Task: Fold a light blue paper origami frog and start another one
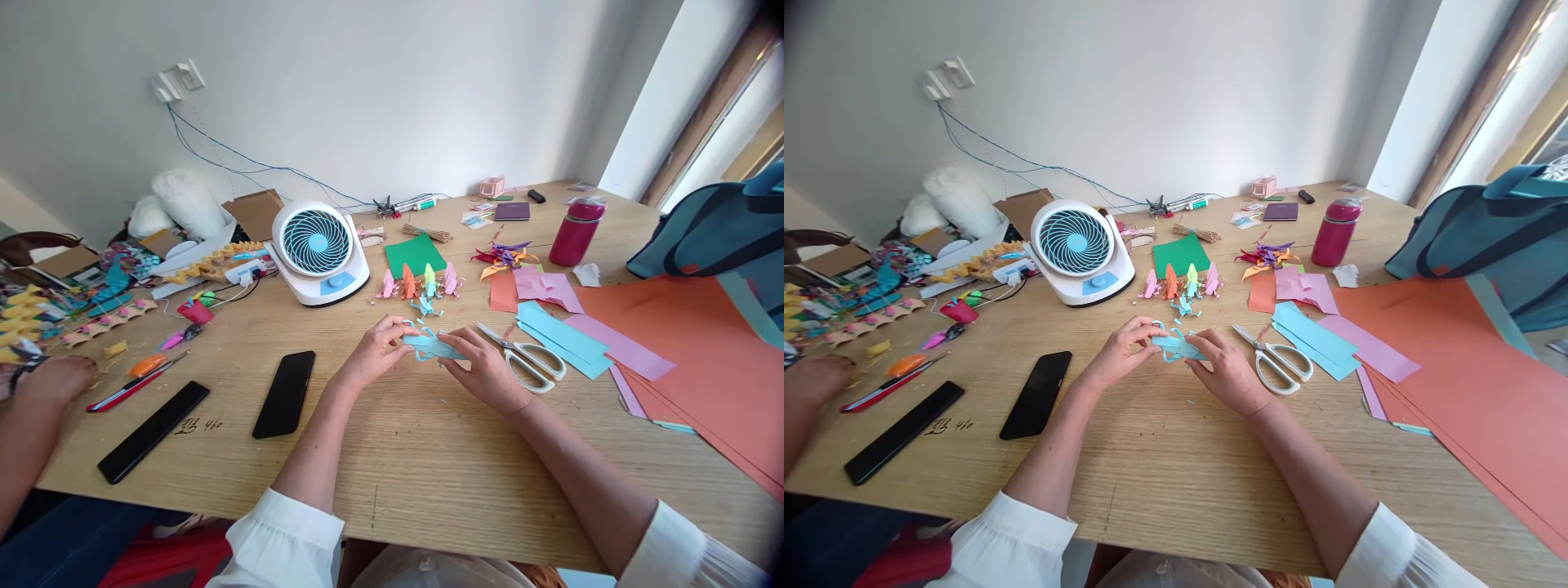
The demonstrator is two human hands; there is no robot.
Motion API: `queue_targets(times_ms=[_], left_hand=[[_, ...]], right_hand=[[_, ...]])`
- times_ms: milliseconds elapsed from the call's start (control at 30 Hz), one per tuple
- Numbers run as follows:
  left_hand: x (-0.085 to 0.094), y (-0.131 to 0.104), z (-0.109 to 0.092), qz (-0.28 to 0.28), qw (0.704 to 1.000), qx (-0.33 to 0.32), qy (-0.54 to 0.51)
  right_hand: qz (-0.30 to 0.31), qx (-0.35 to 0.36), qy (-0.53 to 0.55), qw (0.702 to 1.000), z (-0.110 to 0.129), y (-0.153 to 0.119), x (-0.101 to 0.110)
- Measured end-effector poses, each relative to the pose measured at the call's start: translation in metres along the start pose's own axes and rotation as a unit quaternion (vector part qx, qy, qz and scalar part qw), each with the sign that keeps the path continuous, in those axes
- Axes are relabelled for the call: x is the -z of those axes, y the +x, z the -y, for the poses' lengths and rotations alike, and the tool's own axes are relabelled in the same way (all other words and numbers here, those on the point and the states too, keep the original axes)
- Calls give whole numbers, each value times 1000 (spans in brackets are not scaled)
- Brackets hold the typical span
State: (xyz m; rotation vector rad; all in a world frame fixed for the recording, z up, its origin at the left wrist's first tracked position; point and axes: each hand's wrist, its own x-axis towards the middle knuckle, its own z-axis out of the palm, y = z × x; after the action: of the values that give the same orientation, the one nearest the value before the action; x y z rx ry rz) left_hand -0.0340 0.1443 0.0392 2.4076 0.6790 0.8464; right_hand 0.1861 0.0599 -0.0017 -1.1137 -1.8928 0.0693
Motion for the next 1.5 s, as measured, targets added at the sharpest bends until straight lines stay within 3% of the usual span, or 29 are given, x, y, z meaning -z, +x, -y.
queue_targets(times_ms=[567,867,967,1067,1233,1367,1500], left_hand=[[-5,1,0,12,994,83,-72],[-11,1,-1,8,992,93,-80],[-16,0,4,-7,991,103,-80],[-20,0,8,-32,992,105,-67],[-26,2,18,-116,975,174,76],[-36,-3,30,-179,938,260,143],[-41,-9,36,-180,916,309,178]], right_hand=[[12,0,40,999,3,1,1],[31,6,28,999,-4,0,0],[26,-4,-29,999,-2,1,5],[-22,-25,-65,997,1,4,13],[-111,-76,-45,990,-1,5,18],[-102,-77,-42,991,-3,3,13],[-78,-67,-51,993,-3,2,9]])
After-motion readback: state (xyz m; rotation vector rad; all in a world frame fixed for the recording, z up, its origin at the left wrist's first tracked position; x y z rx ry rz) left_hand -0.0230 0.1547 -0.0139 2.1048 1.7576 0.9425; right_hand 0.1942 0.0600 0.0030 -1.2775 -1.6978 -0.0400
